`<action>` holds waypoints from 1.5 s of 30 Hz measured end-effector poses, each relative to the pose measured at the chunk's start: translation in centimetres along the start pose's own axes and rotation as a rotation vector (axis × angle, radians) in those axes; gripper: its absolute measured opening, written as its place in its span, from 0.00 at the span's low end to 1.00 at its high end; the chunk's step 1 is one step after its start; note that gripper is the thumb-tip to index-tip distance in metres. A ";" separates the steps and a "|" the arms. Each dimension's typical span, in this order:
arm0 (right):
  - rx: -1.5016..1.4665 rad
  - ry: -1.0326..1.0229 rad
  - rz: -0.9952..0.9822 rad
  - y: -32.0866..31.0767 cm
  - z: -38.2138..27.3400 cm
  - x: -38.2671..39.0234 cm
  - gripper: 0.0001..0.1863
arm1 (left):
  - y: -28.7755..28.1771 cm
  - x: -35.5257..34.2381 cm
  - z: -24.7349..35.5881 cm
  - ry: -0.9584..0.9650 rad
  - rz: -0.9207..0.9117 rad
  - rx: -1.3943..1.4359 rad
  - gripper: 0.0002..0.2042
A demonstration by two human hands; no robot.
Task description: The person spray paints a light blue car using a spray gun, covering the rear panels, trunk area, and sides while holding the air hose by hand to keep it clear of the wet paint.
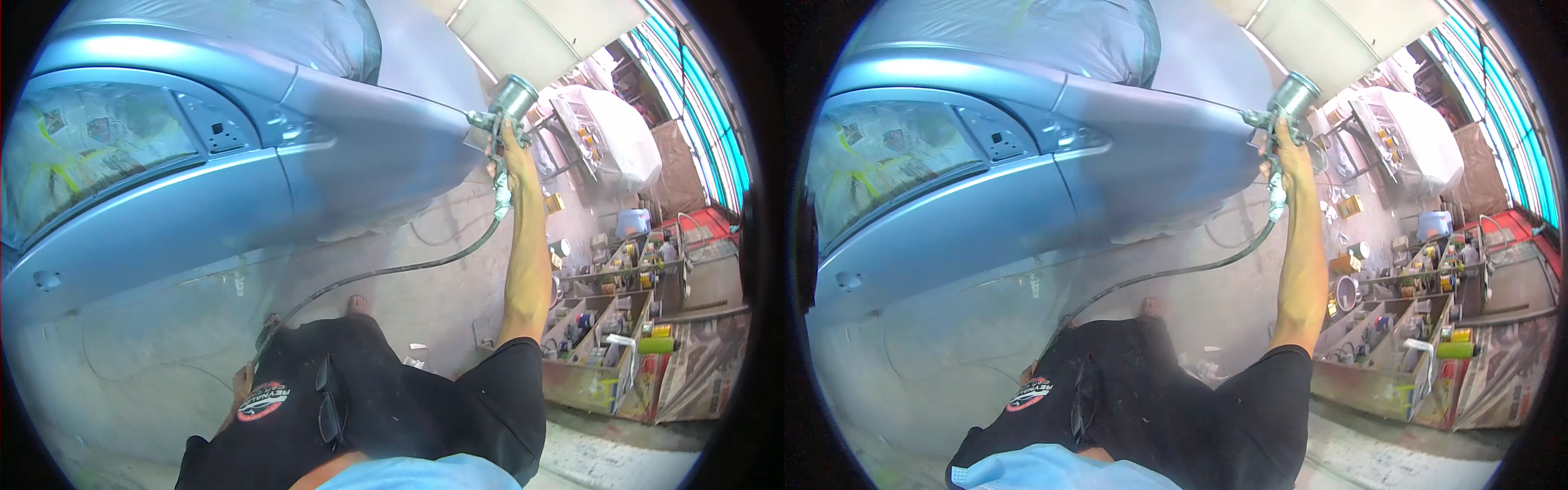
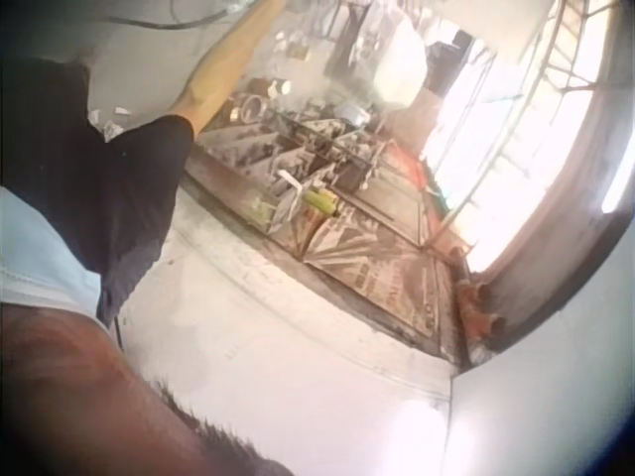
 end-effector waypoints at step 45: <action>0.132 -0.047 0.147 -3.3 14.6 10.1 0.21 | 14.2 11.9 -2.5 -0.218 0.134 0.204 0.29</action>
Point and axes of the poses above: each hand's wrist, its own x-axis away from the middle knuckle, its own y-axis out of the palm, z = x × y, the point moved 2 cm from there along -x, towards the middle knuckle, and after that the axes turned 10 degrees about x, right-handed, at the moved point
